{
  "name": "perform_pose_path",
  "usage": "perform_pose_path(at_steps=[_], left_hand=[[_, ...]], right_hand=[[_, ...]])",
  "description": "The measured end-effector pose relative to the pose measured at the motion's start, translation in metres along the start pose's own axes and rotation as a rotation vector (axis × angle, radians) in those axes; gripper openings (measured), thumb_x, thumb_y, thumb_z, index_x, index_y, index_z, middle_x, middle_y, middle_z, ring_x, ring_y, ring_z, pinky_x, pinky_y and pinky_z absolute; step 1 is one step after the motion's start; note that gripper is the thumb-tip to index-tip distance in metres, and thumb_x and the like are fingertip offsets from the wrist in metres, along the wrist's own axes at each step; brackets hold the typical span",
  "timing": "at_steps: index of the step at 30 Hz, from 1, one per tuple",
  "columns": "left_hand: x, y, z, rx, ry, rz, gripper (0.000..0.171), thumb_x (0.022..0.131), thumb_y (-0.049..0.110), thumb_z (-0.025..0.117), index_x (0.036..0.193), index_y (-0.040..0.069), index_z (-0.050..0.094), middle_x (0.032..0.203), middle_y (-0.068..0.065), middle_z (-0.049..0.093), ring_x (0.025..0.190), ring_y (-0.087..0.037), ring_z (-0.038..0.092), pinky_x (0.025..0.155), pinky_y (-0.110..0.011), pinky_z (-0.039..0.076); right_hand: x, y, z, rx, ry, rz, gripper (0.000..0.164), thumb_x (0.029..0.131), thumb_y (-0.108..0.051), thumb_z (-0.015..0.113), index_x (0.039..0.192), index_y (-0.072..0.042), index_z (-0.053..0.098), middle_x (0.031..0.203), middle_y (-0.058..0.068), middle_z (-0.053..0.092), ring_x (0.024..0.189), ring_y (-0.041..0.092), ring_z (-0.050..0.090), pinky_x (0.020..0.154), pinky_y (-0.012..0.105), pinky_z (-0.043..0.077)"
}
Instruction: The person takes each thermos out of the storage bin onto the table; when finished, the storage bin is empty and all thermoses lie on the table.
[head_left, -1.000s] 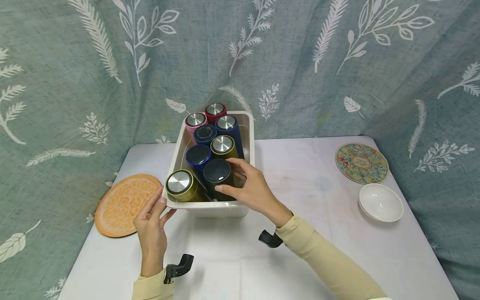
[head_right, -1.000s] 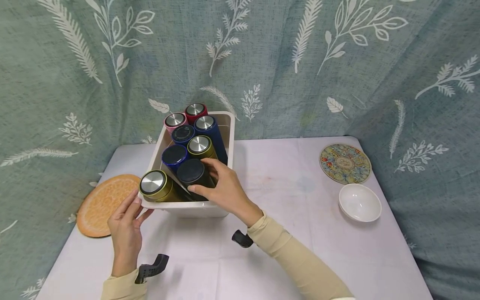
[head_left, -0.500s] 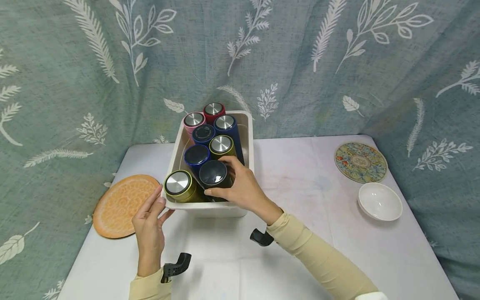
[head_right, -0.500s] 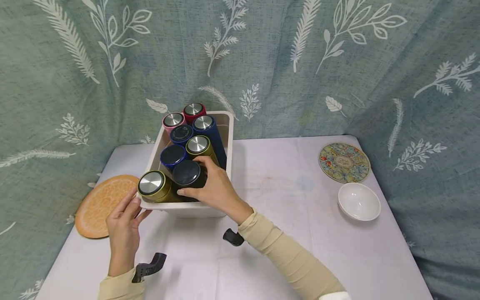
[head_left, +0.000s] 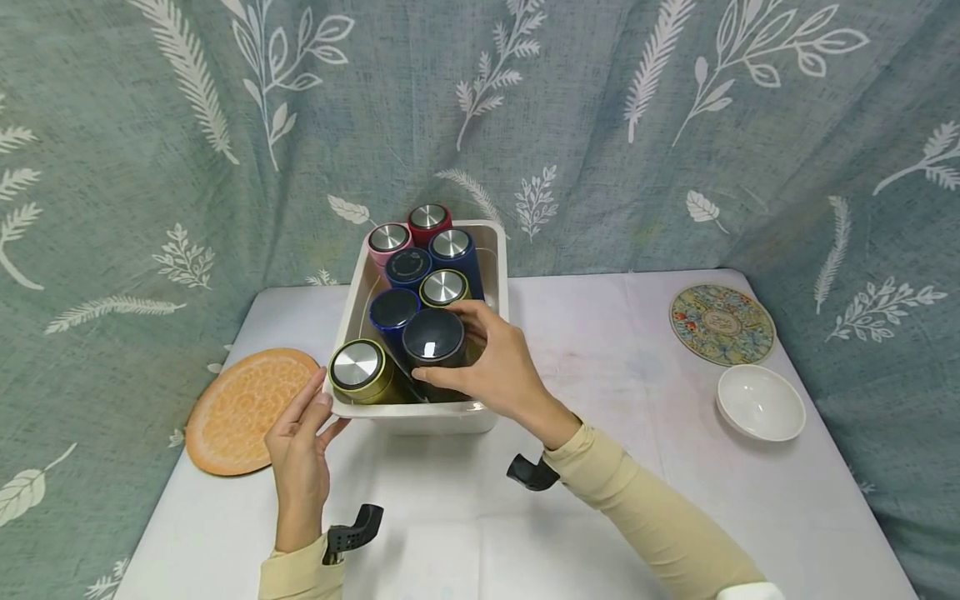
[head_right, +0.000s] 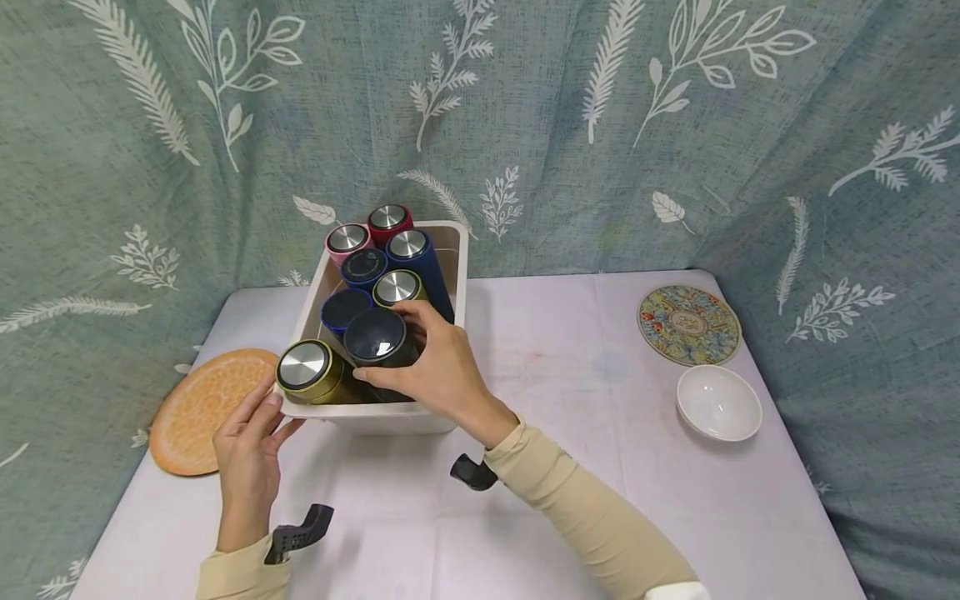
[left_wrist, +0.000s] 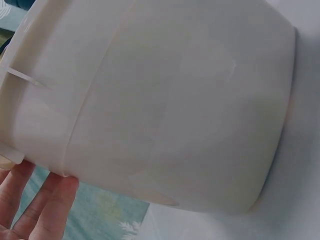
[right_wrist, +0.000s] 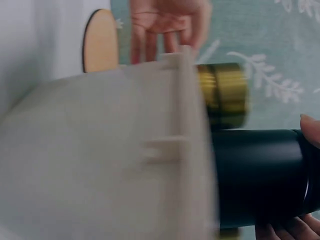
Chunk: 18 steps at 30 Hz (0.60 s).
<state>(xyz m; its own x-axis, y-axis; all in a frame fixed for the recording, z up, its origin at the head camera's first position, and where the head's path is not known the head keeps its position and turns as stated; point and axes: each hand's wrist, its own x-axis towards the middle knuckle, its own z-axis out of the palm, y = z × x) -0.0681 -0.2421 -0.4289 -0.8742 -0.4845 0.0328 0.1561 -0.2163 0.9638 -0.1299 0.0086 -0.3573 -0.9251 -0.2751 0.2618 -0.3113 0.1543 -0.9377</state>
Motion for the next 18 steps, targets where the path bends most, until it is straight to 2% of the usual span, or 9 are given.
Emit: perform_pose_path(at_steps=[5,10,18], left_hand=[[0.000,0.000,0.000,-0.015,-0.003,-0.002,0.040,0.098,0.000,0.059,0.136,-0.010,0.056,0.119,0.000,0.074,0.098,-0.011,0.074,0.071,-0.028,0.061],[0.001,0.000,0.000,-0.017,-0.001,-0.004,0.040,0.097,0.000,0.059,0.136,-0.010,0.056,0.118,0.000,0.074,0.098,-0.010,0.074,0.070,-0.027,0.061],[0.001,-0.001,0.000,-0.012,0.002,-0.015,0.040,0.097,0.001,0.060,0.136,-0.009,0.057,0.120,0.000,0.073,0.099,-0.010,0.074,0.070,-0.028,0.061]], right_hand=[[-0.004,-0.024,-0.019,0.034,0.062,-0.071,0.074,0.066,-0.017,0.094,0.130,-0.013,0.058,0.122,0.002,0.069,0.115,0.012,0.067,0.104,0.024,0.050],[-0.009,-0.049,-0.042,0.062,0.120,-0.179,0.074,0.065,-0.009,0.094,0.130,-0.009,0.059,0.120,0.005,0.069,0.113,0.011,0.067,0.102,0.025,0.051],[-0.014,-0.080,-0.076,0.135,0.182,-0.270,0.075,0.062,0.009,0.089,0.130,-0.002,0.058,0.119,0.011,0.070,0.109,0.017,0.068,0.095,0.027,0.055]])
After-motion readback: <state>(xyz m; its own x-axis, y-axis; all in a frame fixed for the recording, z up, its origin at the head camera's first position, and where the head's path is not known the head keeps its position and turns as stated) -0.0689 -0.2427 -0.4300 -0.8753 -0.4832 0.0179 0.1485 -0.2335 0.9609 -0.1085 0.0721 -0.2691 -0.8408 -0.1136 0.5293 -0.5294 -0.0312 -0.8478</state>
